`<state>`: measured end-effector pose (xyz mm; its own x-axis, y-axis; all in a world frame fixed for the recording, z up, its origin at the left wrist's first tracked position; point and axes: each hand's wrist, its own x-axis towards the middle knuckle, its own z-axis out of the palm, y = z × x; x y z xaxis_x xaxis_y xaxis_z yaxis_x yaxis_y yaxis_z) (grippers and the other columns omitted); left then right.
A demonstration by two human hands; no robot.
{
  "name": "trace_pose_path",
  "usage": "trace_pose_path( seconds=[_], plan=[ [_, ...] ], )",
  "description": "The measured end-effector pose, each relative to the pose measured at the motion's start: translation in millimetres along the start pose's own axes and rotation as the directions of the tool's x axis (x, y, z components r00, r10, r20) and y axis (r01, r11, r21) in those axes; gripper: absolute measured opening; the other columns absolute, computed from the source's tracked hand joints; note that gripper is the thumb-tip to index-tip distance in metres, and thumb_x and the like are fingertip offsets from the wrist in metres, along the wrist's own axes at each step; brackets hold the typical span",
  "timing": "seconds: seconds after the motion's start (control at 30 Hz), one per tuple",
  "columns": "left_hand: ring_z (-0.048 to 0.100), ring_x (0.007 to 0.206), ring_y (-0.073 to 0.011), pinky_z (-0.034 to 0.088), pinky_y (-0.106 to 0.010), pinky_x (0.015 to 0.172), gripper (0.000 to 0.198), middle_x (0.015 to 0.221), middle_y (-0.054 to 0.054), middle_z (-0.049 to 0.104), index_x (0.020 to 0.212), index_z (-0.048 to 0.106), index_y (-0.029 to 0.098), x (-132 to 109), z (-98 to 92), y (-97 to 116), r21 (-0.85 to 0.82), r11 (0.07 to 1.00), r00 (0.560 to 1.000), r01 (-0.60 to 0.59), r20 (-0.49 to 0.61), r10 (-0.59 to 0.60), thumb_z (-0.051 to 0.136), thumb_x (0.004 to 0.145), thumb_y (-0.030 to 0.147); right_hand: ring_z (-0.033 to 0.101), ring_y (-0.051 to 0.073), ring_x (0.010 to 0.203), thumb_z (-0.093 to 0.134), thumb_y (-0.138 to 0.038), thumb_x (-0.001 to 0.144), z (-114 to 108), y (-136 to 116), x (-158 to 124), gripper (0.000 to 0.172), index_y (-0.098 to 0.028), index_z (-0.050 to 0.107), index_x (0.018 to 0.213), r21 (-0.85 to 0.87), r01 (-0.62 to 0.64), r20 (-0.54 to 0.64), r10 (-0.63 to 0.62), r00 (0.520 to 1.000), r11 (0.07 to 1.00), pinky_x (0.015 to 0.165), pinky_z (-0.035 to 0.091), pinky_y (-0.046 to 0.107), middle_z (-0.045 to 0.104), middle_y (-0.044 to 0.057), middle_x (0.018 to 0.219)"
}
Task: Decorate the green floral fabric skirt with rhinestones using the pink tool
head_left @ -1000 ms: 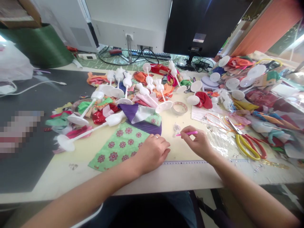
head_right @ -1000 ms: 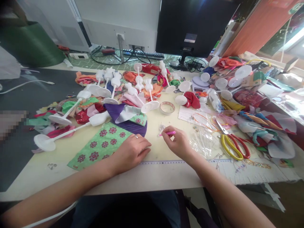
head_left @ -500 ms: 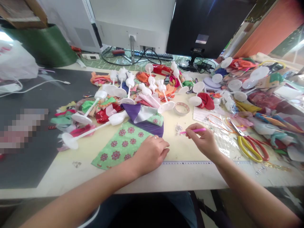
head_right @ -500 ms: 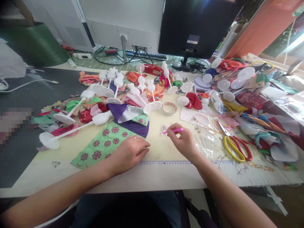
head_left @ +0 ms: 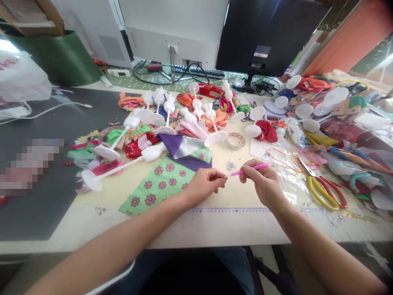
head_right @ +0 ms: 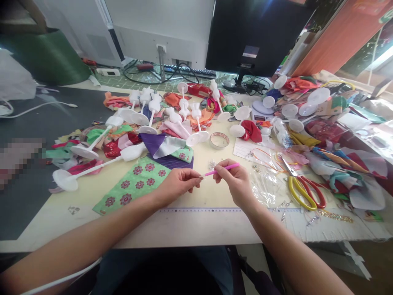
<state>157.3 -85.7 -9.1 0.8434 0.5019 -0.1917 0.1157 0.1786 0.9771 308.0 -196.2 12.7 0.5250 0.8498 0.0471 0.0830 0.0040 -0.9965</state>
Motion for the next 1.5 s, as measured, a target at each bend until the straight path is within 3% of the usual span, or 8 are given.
trace_pose_path(
  seconds=[0.23, 0.43, 0.87, 1.0, 1.1, 1.23, 1.4, 1.5],
  plan=[
    [0.046, 0.049, -0.0056, 0.031, -0.019, 0.045, 0.016, 0.064, -0.001, 0.062, 0.077, 0.066, 0.012, -1.4, -0.3, 2.9, -0.099, 0.990, 0.994, 0.103, -0.014, -0.105, 0.067, 0.073, 0.028, 0.056, 0.011, 0.056, 0.058, -0.029, 0.088, -2.4, 0.0, -1.7, 0.013, -0.020, 0.063, 0.080, 0.021, 0.121, -0.055, -0.120, 0.991, 0.992, 0.056, 0.047, 0.026, 0.062, -0.001, 0.061],
    [0.044, 0.049, -0.0052, 0.027, -0.020, 0.045, 0.023, 0.063, 0.000, 0.060, 0.076, 0.067, 0.012, -5.0, -2.8, 7.0, -0.247, 0.963, 0.993, 0.112, -0.001, -0.116, 0.072, 0.069, 0.033, 0.055, 0.009, 0.057, 0.056, -0.022, 0.086, 12.0, 3.6, -15.6, 0.020, -0.023, 0.060, 0.106, -0.216, 0.186, 0.063, -0.176, 0.982, 0.959, 0.060, 0.051, 0.030, 0.070, 0.004, 0.099],
    [0.044, 0.054, -0.0065, 0.030, -0.021, 0.051, 0.025, 0.062, 0.001, 0.057, 0.079, 0.068, 0.013, -13.5, -3.1, 7.8, -0.226, 0.970, 0.994, 0.090, -0.044, -0.103, 0.072, 0.070, 0.036, 0.063, 0.013, 0.067, 0.062, -0.024, 0.082, 25.9, 18.1, -13.0, 0.017, -0.021, 0.054, 0.097, -0.291, 0.208, 0.120, -0.180, 0.976, 0.934, 0.061, 0.053, 0.028, 0.065, 0.000, 0.076],
    [0.045, 0.055, -0.0058, 0.030, -0.021, 0.052, 0.024, 0.064, 0.001, 0.057, 0.080, 0.068, 0.014, -21.6, -10.2, 12.0, -0.266, 0.955, 0.983, 0.133, -0.086, -0.161, 0.073, 0.070, 0.035, 0.063, 0.014, 0.069, 0.059, -0.020, 0.085, 11.8, 18.8, -10.0, 0.015, -0.022, 0.055, 0.099, -0.509, 0.328, 0.111, -0.317, 0.942, 0.796, 0.068, 0.052, 0.031, 0.066, 0.000, 0.076],
    [0.045, 0.056, -0.0058, 0.030, -0.021, 0.053, 0.025, 0.066, 0.001, 0.057, 0.083, 0.069, 0.014, -31.6, -18.0, 14.3, -0.287, 0.945, 0.974, 0.157, -0.116, -0.197, 0.073, 0.070, 0.036, 0.064, 0.016, 0.075, 0.056, -0.018, 0.086, 7.2, 20.0, -11.4, 0.015, -0.022, 0.055, 0.100, -0.618, 0.441, 0.259, -0.361, 0.896, 0.651, 0.071, 0.052, 0.032, 0.067, 0.003, 0.082],
    [0.045, 0.055, -0.0069, 0.031, -0.021, 0.051, 0.024, 0.063, 0.001, 0.056, 0.079, 0.068, 0.014, -46.1, -29.7, 15.1, -0.305, 0.942, 0.960, 0.137, -0.193, -0.202, 0.074, 0.069, 0.035, 0.059, 0.022, 0.087, 0.054, -0.018, 0.087, 21.5, 21.6, -19.8, 0.020, -0.020, 0.054, 0.107, -0.645, 0.629, 0.526, -0.345, 0.778, 0.434, 0.076, 0.051, 0.038, 0.064, 0.008, 0.090],
    [0.044, 0.055, -0.0057, 0.030, -0.019, 0.051, 0.022, 0.064, 0.001, 0.056, 0.077, 0.066, 0.014, -60.7, -43.8, 12.9, -0.308, 0.943, 0.945, 0.122, -0.255, -0.205, 0.073, 0.071, 0.033, 0.053, 0.021, 0.082, 0.046, -0.014, 0.089, 29.1, 29.7, -14.0, 0.013, -0.018, 0.058, 0.093, -0.591, 0.775, 0.700, -0.333, 0.631, 0.226, 0.077, 0.048, 0.038, 0.060, 0.008, 0.081],
    [0.044, 0.056, -0.0055, 0.031, -0.019, 0.052, 0.020, 0.065, 0.002, 0.056, 0.076, 0.066, 0.014, -66.9, -49.9, 10.7, -0.323, 0.939, 0.939, 0.117, -0.273, -0.211, 0.073, 0.072, 0.033, 0.053, 0.022, 0.084, 0.045, -0.011, 0.089, 7.5, 32.1, 2.9, 0.016, -0.018, 0.059, 0.090, -0.667, 0.736, 0.647, -0.401, 0.649, 0.114, 0.080, 0.047, 0.040, 0.061, 0.009, 0.082]
  ],
)
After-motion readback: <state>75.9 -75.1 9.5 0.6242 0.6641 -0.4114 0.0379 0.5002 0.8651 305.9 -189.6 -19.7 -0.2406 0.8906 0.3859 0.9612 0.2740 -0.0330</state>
